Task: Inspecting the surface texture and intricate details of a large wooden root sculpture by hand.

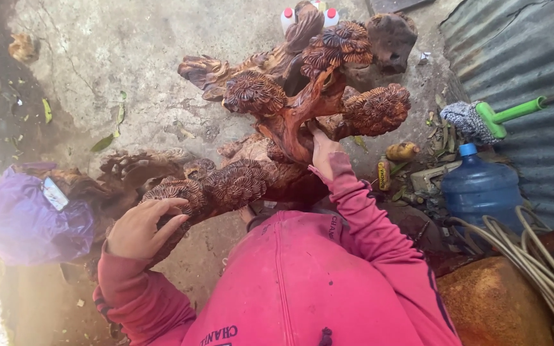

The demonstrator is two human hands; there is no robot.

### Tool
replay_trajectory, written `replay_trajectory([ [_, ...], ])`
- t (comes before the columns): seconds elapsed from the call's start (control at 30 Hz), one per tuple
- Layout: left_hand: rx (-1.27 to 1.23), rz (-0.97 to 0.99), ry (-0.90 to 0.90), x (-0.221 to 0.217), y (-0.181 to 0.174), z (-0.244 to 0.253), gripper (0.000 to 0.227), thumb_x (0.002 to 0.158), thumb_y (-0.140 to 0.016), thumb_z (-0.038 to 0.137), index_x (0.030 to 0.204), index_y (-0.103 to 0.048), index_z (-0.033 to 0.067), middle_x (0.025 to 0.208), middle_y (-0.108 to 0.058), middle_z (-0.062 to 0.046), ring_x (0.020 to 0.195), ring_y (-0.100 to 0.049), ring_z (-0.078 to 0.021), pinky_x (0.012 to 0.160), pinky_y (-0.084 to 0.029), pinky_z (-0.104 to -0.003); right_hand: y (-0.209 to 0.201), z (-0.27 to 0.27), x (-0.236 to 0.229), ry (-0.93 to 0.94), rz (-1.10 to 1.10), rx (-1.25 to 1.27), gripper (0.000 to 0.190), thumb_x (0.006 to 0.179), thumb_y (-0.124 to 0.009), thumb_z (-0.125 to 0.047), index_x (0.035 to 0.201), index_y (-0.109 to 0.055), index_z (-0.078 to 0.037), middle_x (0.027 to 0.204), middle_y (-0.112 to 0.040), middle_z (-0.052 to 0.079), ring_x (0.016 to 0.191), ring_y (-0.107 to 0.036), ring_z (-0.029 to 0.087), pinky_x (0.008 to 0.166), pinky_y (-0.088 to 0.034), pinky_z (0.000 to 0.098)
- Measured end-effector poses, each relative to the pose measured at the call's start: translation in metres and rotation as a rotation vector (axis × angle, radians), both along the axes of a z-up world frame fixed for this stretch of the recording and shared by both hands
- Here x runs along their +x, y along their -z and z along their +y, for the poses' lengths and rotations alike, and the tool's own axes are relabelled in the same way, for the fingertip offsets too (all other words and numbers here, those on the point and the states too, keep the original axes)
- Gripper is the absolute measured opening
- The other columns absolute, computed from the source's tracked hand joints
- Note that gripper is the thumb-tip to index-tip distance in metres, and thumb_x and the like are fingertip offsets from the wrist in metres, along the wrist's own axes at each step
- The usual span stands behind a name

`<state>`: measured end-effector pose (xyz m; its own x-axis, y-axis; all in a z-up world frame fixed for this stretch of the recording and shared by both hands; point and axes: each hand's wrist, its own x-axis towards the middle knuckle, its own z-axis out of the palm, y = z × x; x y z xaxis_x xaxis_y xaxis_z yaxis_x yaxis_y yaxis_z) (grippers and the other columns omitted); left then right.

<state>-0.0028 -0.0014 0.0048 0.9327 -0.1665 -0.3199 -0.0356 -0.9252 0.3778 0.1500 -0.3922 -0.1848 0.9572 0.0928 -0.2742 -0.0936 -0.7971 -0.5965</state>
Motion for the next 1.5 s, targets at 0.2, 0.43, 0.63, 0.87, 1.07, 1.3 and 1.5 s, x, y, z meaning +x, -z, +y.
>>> replay_trajectory([
  [0.2,-0.025,0.018,-0.004,0.001,-0.007,-0.003,0.037,0.096,-0.06,0.041,0.131,-0.065,0.0278,0.093,-0.081,-0.002,0.103,-0.072,-0.0287,0.088,-0.057,-0.045,0.029,0.021,-0.08,-0.022,-0.275,-0.069,0.057,0.106,-0.041,-0.027,0.161,-0.036,-0.042,0.146,-0.06,-0.009,0.104,-0.072,0.023,0.089,-0.06,0.04],
  [0.43,-0.014,-0.02,-0.004,0.001,-0.008,-0.01,0.035,0.097,-0.06,0.041,0.129,-0.065,0.0281,0.092,-0.08,-0.001,0.101,-0.073,-0.0275,0.087,-0.057,-0.045,-0.015,0.021,-0.025,0.026,-0.016,0.179,0.047,0.107,-0.038,-0.035,0.153,-0.049,-0.034,0.117,-0.073,0.023,0.106,-0.068,0.045,0.098,-0.053,0.0578],
  [0.63,-0.009,0.014,-0.004,0.001,-0.002,-0.002,0.037,0.096,-0.06,0.043,0.13,-0.065,0.0304,0.091,-0.079,0.0,0.098,-0.073,-0.0255,0.086,-0.058,-0.043,-0.012,-0.001,-0.024,0.003,-0.043,0.427,0.045,0.105,-0.043,-0.022,0.148,-0.057,-0.022,0.132,-0.069,0.012,0.122,-0.062,0.037,0.104,-0.05,0.0516],
  [0.87,0.036,0.015,-0.007,-0.002,0.001,-0.003,0.038,0.095,-0.059,0.046,0.127,-0.067,0.0285,0.099,-0.078,0.0,0.1,-0.071,-0.0244,0.09,-0.054,-0.041,0.001,0.005,0.004,-0.029,0.071,0.463,0.025,0.103,-0.045,-0.029,0.117,-0.064,-0.019,0.096,-0.059,-0.001,0.094,-0.059,0.014,0.092,-0.042,0.0269],
  [1.07,0.07,0.023,-0.01,-0.004,0.007,-0.001,0.04,0.094,-0.057,0.05,0.125,-0.069,0.0275,0.117,-0.076,0.005,0.105,-0.069,-0.0197,0.093,-0.052,-0.039,0.007,0.002,-0.002,-0.046,0.058,0.346,0.046,0.104,-0.041,-0.026,0.145,-0.057,-0.013,0.142,-0.064,0.007,0.13,-0.062,0.023,0.113,-0.04,0.0309],
  [1.3,-0.027,-0.037,0.001,0.001,-0.002,-0.007,0.037,0.095,-0.062,0.04,0.129,-0.066,0.0248,0.091,-0.08,-0.001,0.102,-0.073,-0.0261,0.088,-0.058,-0.043,-0.049,-0.003,-0.011,-0.107,-0.015,0.367,0.04,0.106,-0.045,-0.026,0.143,-0.06,-0.022,0.131,-0.068,0.016,0.123,-0.061,0.038,0.104,-0.05,0.0517],
  [1.5,-0.04,0.01,0.0,0.001,0.005,-0.001,0.036,0.097,-0.057,0.042,0.129,-0.064,0.027,0.093,-0.081,-0.003,0.102,-0.072,-0.0293,0.088,-0.057,-0.047,-0.009,-0.003,-0.005,-0.034,-0.028,0.357,0.041,0.104,-0.046,-0.027,0.142,-0.063,-0.024,0.134,-0.068,0.012,0.124,-0.062,0.035,0.108,-0.049,0.0485],
])
